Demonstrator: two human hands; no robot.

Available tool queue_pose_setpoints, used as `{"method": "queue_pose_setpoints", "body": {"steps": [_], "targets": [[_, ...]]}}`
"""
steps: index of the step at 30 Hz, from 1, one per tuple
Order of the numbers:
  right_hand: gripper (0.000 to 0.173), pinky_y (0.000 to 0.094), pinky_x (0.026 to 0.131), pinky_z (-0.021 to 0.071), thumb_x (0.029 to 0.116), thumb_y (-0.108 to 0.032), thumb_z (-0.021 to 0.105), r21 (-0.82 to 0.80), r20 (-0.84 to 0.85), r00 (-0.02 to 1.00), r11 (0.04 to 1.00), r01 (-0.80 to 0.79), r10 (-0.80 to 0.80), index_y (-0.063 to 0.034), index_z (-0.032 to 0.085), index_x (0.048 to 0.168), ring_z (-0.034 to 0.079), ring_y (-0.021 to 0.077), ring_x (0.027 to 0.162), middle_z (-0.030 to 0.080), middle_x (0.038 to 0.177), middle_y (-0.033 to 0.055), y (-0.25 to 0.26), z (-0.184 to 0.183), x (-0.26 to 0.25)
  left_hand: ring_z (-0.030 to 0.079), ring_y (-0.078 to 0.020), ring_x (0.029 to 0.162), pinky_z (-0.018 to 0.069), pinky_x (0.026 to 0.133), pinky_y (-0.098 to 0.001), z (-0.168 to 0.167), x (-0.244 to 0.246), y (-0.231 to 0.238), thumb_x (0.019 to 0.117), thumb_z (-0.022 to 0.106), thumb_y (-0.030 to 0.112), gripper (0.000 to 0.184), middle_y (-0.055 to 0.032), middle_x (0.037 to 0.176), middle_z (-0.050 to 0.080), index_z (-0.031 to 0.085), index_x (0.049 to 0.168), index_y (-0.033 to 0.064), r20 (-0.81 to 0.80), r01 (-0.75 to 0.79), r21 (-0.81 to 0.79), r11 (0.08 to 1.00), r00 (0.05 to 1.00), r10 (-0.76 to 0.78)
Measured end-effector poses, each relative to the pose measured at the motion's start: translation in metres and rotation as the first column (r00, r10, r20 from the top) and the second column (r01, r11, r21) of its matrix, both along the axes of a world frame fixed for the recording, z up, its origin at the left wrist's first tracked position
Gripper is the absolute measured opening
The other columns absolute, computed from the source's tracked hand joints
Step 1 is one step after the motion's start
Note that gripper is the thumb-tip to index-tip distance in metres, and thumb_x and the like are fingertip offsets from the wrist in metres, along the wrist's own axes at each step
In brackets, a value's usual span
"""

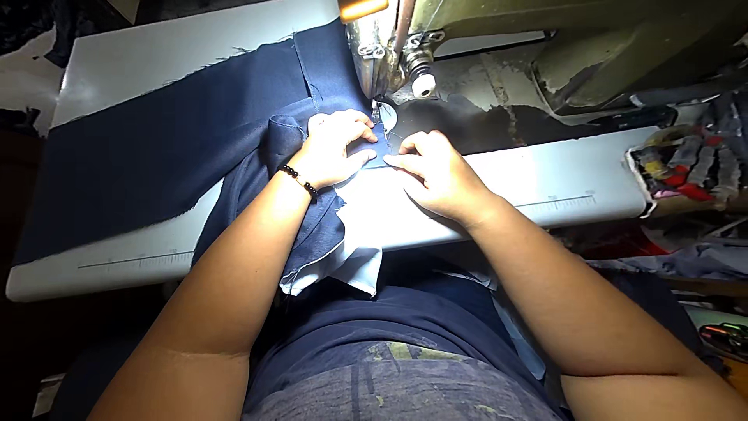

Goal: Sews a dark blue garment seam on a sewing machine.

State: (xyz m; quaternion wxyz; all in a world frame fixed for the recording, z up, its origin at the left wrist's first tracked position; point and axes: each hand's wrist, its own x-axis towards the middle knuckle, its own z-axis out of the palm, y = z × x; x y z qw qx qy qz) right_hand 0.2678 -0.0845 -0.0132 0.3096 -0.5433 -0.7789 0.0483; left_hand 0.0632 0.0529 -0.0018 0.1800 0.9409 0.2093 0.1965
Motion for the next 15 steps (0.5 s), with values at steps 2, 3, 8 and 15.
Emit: {"method": "queue_pose_setpoints", "body": {"steps": [2, 3, 8, 15], "targets": [[0.034, 0.0421, 0.086, 0.0471, 0.0982, -0.018, 0.052, 0.003, -0.003, 1.000, 1.000, 0.000, 0.000, -0.0108, 0.078, 0.118, 0.058, 0.0306, 0.099, 0.067, 0.109, 0.0139, 0.000, 0.000, 0.000, 0.058, -0.0284, 0.127, 0.0338, 0.102, -0.0603, -0.001, 0.000, 0.002, 0.0950, 0.061, 0.035, 0.033, -0.0124, 0.132, 0.066, 0.075, 0.113, 0.0107, 0.004, 0.016, 0.013, 1.000, 1.000, -0.016], [0.034, 0.0422, 0.086, 0.0470, 0.0981, -0.018, 0.052, 0.000, -0.003, 1.000, 1.000, -0.001, 0.001, -0.0109, 0.078, 0.118, 0.058, 0.0307, 0.099, 0.067, 0.109, 0.0140, 0.000, 0.000, 0.000, 0.058, -0.0283, 0.127, 0.0341, 0.102, -0.0600, -0.001, 0.000, 0.002, 0.0946, 0.062, 0.035, 0.033, -0.0123, 0.132, 0.066, 0.075, 0.113, 0.0108, 0.006, 0.020, 0.016, 1.000, 1.000, -0.020], [0.035, 0.0434, 0.087, 0.0466, 0.0980, -0.019, 0.051, -0.020, -0.003, 1.000, 1.000, 0.001, -0.001, -0.0118, 0.078, 0.119, 0.057, 0.0306, 0.100, 0.066, 0.109, 0.0132, 0.001, 0.000, 0.000, 0.057, -0.0280, 0.130, 0.0343, 0.101, -0.0595, -0.001, 0.000, 0.001, 0.0956, 0.059, 0.035, 0.034, -0.0118, 0.134, 0.065, 0.074, 0.114, 0.0108, -0.014, 0.015, 0.020, 1.000, 1.000, -0.015], [0.033, 0.0490, 0.088, 0.0492, 0.0975, -0.016, 0.052, -0.174, 0.066, 0.998, 0.985, -0.001, 0.013, -0.0091, 0.077, 0.119, 0.058, 0.0353, 0.106, 0.063, 0.114, 0.0157, 0.007, 0.018, 0.000, 0.057, -0.0301, 0.127, 0.0360, 0.098, -0.0593, -0.001, 0.000, 0.003, 0.0953, 0.060, 0.035, 0.035, -0.0134, 0.132, 0.065, 0.074, 0.113, 0.0090, -0.006, 0.029, 0.005, 1.000, 1.000, -0.029]]}}
